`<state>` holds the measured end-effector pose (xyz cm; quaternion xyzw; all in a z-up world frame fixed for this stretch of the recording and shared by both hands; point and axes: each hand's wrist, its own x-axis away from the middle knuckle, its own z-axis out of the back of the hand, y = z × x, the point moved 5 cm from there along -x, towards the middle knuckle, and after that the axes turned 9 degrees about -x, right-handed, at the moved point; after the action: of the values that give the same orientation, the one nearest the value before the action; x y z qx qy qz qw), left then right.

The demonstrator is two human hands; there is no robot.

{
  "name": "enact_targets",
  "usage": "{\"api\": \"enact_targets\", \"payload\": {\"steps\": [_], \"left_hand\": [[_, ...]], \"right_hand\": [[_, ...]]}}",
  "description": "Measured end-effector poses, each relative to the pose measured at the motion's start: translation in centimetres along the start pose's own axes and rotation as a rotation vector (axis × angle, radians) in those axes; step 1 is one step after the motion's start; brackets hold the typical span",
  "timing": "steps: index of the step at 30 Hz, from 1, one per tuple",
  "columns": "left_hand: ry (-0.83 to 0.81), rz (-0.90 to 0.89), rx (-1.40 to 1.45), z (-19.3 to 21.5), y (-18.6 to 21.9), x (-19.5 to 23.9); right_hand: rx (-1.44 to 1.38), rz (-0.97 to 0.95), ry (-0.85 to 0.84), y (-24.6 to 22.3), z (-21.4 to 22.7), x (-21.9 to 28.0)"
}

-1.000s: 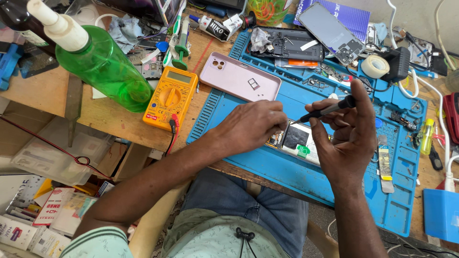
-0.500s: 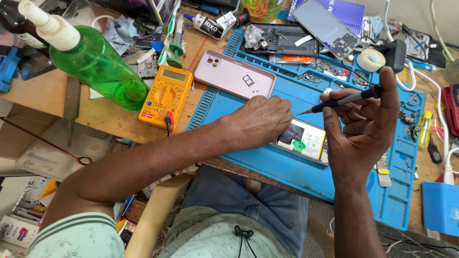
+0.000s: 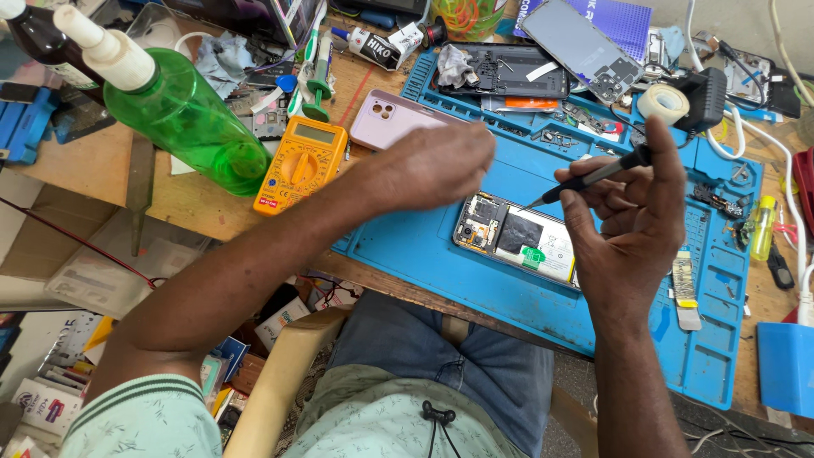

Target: The person cleans the internal components of a disassembled smartphone using a cloth and tweezers. They wipe the battery and surrounding areas, then use tweezers to remove small debris from the motherboard and connectors.

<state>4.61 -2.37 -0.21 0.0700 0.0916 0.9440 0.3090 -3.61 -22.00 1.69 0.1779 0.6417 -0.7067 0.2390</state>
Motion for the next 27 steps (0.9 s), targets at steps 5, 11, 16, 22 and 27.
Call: {"api": "enact_targets", "payload": {"steps": [5,11,16,22,27], "left_hand": [[0.168,0.061,-0.161,0.9,-4.1,0.2],[0.266,0.079,-0.146,-0.2,-5.3,0.8],[0.326,0.062,-0.090,0.6,-3.9,1.5],[0.393,0.008,0.018,1.1,-1.5,3.0],[0.345,-0.024,0.128,0.8,-0.4,3.5]], "right_hand": [[0.054,-0.051,-0.060,0.0,-1.2,-0.4],[0.120,-0.079,-0.095,0.1,-1.8,-0.7],[0.135,-0.099,-0.088,0.5,-1.8,-0.7],[0.056,-0.155,-0.019,1.0,-1.0,0.0],[-0.057,-0.214,0.070,1.5,0.1,1.4]]}}
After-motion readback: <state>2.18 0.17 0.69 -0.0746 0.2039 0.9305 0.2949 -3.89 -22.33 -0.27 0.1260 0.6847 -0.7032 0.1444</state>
